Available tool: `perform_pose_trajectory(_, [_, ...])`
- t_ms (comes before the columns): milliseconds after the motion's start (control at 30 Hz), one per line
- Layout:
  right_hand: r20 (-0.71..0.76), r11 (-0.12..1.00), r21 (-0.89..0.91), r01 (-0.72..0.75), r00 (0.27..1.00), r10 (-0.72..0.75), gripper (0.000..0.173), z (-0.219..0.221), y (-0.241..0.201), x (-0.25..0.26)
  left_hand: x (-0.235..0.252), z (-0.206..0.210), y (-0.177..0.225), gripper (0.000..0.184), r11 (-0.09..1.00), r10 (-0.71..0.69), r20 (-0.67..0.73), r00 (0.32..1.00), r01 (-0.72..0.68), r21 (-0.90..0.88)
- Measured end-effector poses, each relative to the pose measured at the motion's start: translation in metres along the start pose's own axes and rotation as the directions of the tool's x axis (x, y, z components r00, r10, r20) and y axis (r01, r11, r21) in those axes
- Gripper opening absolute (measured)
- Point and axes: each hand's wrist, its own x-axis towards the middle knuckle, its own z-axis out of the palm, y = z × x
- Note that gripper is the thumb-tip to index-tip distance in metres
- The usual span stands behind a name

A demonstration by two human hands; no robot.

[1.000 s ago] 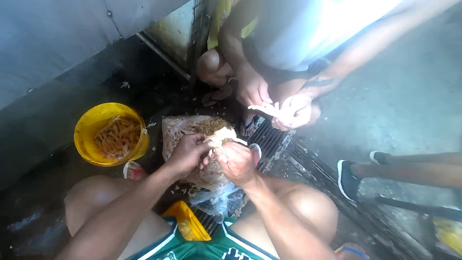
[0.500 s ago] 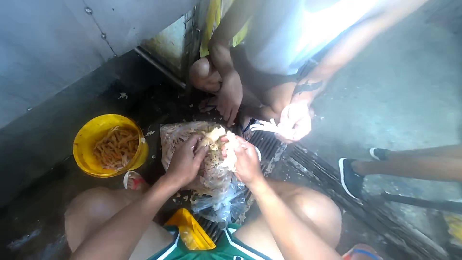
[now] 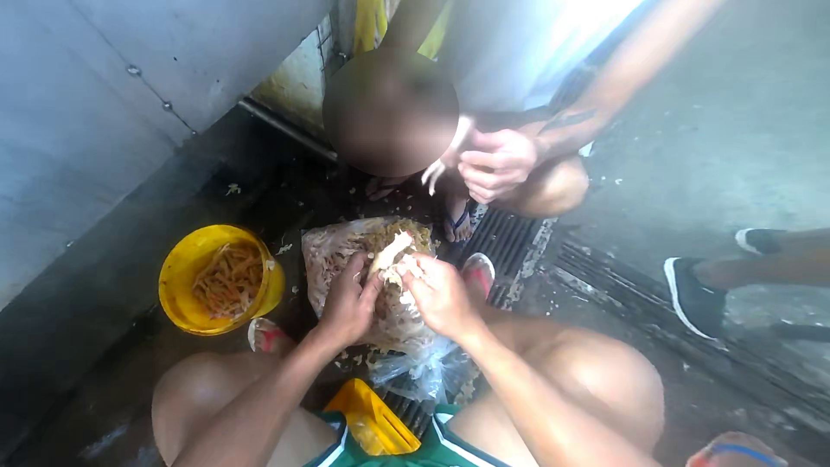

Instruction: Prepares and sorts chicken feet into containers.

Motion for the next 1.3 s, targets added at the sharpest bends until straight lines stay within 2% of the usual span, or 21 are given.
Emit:
perform_pose_trajectory(67, [-0.019,0.997,-0.007,-0.078,0.997,0.078,0.021,-0.001,0.001,0.0,0.001,0.001,0.001,0.036,0.998,0.002,0.004,1.0,-0.001,-0.063])
perform_pose_trajectory(133, [-0.052,0.99,0.076,-0.116,0.991,0.121,0.02,-0.002,0.002,0.0,0.002,0.001,0.001,0.036,0.999,0.04,-0.017,0.999,-0.041,-0.018])
perform_pose_trajectory(200, [-0.095,0.968,0.244,-0.061,0.992,0.087,0.021,-0.004,0.004,-0.001,0.001,0.002,-0.003,0.034,0.974,0.136,-0.053,0.989,-0.124,0.192])
perform_pose_trajectory(300, [-0.137,0.908,0.418,0.025,0.99,0.036,0.023,-0.002,0.007,0.0,-0.003,0.008,-0.012,0.025,0.827,0.36,-0.052,0.931,-0.293,0.479])
perform_pose_trajectory(400, [-0.156,0.961,0.276,-0.023,0.985,0.068,0.022,-0.003,0.004,0.0,-0.005,0.015,-0.02,0.017,0.688,0.509,-0.009,0.861,-0.4,0.605])
perform_pose_trajectory(467, [-0.163,0.98,0.198,0.02,0.987,0.013,0.02,-0.004,0.003,-0.001,-0.005,0.016,-0.021,0.015,0.658,0.532,0.002,0.847,-0.415,0.628])
perform_pose_trajectory(533, [-0.179,0.977,0.185,0.106,0.981,-0.073,0.018,-0.003,0.003,-0.001,-0.006,0.014,-0.02,0.015,0.673,0.523,-0.002,0.852,-0.412,0.615])
perform_pose_trajectory(600, [-0.178,0.961,0.233,0.15,0.978,-0.109,0.016,-0.002,0.003,-0.001,-0.007,0.013,-0.018,0.017,0.75,0.471,-0.019,0.882,-0.389,0.534])
perform_pose_trajectory(700, [-0.146,0.936,0.292,0.198,0.976,-0.161,0.016,0.001,0.005,-0.005,-0.009,0.013,-0.009,0.027,0.954,0.218,-0.006,0.976,-0.211,0.215])
perform_pose_trajectory(733, [-0.128,0.936,0.291,0.2,0.977,-0.169,0.016,0.002,0.005,-0.006,-0.008,0.013,-0.007,0.028,0.988,0.133,0.011,0.991,-0.133,0.075])
perform_pose_trajectory(833, [-0.083,0.965,0.238,0.109,0.992,-0.092,0.014,0.002,0.002,-0.006,-0.004,0.009,-0.001,0.027,0.958,-0.011,0.069,0.998,0.031,-0.284])
perform_pose_trajectory(900, [-0.091,0.987,0.162,-0.023,0.995,0.038,0.015,-0.001,0.0,-0.004,-0.003,0.004,0.002,0.03,0.917,-0.018,0.113,0.993,0.061,-0.393])
perform_pose_trajectory(1000, [-0.083,0.977,0.193,-0.096,0.99,0.114,0.02,-0.005,0.002,0.001,-0.002,-0.001,0.004,0.031,0.925,0.031,0.127,0.991,0.02,-0.38])
perform_pose_trajectory(1067, [-0.048,0.968,0.245,-0.046,0.997,0.059,0.022,-0.005,0.005,0.0,-0.004,-0.001,0.003,0.03,0.953,0.066,0.115,0.991,-0.029,-0.302])
perform_pose_trajectory(1200, [-0.004,0.947,0.32,0.016,1.0,-0.015,0.023,0.001,0.006,-0.007,-0.005,0.0,-0.003,0.03,0.989,0.148,0.06,0.987,-0.147,-0.012])
perform_pose_trajectory(1267, [-0.003,0.935,0.347,0.071,0.997,-0.074,0.022,0.005,0.009,-0.009,-0.004,-0.003,-0.004,0.035,0.981,0.16,0.096,0.982,-0.169,0.099])
perform_pose_trajectory(1300, [0.004,0.934,0.346,0.091,0.995,-0.099,0.025,0.006,0.01,-0.009,-0.004,-0.005,-0.002,0.035,0.985,0.133,0.135,0.982,-0.146,0.091])
